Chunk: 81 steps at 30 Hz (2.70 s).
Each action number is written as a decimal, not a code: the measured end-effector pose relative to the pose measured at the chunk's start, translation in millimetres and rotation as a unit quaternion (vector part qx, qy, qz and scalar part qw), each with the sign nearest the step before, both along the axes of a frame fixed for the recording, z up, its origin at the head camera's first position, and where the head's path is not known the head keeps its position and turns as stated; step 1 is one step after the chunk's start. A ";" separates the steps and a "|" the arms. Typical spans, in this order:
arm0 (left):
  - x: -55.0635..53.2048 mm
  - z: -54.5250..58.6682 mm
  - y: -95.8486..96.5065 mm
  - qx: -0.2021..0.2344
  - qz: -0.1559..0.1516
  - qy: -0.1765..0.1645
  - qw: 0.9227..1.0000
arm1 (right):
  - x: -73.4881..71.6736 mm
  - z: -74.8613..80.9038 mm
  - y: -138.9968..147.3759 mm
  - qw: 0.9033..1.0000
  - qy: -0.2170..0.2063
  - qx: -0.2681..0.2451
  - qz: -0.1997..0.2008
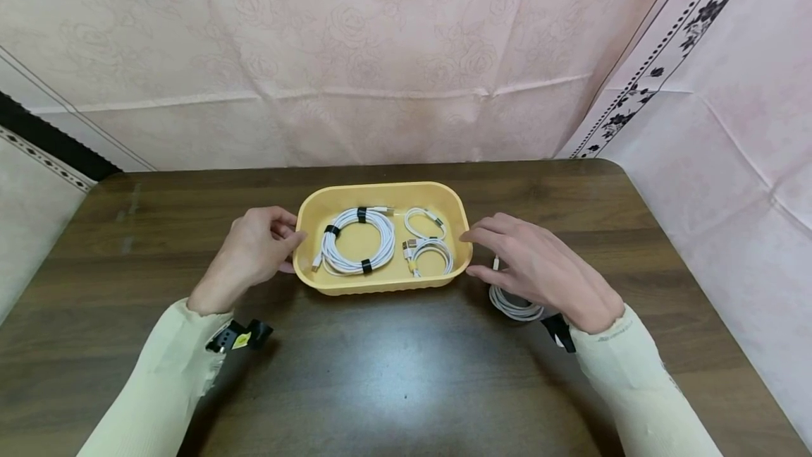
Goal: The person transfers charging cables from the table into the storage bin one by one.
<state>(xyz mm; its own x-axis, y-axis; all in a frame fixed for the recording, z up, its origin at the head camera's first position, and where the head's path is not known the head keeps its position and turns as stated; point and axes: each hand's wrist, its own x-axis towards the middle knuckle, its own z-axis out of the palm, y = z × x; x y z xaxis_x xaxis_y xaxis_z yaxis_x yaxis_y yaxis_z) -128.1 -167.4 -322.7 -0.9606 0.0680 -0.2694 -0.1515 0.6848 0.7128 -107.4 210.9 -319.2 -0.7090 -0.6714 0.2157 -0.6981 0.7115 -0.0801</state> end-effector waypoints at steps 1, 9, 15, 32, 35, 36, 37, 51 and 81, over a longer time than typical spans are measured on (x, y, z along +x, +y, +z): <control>-0.1 0.2 0.1 -0.002 0.000 0.000 1.000 | 0.2 0.1 0.7 1.000 -0.001 0.001 -0.001; -0.4 0.0 -0.5 -0.001 -0.003 0.006 1.000 | 1.5 0.8 5.8 1.000 0.006 -0.001 0.002; 0.1 -1.2 0.0 0.013 -0.005 0.014 1.000 | 3.5 -0.3 10.1 1.000 0.003 -0.001 0.001; -0.6 0.3 -0.2 0.006 -0.002 0.008 1.000 | 6.4 -4.5 16.2 1.000 0.000 0.003 -0.014; -0.9 -0.1 -0.2 0.004 -0.002 0.007 1.000 | 7.1 -6.1 17.2 1.000 0.005 0.000 -0.010; -0.8 -0.1 0.1 0.002 -0.001 0.007 1.000 | 7.3 -6.6 17.5 1.000 0.007 -0.001 -0.008; -0.9 -0.3 0.1 0.001 -0.001 0.006 1.000 | 7.6 -7.0 17.9 1.000 0.009 -0.001 -0.006; -1.2 -1.7 0.8 -0.004 0.003 0.007 1.000 | 12.1 -10.8 24.7 1.000 0.007 0.006 -0.011; -0.7 -0.9 -0.2 -0.010 -0.001 0.011 1.000 | 19.5 -16.7 36.1 1.000 -0.007 0.008 -0.024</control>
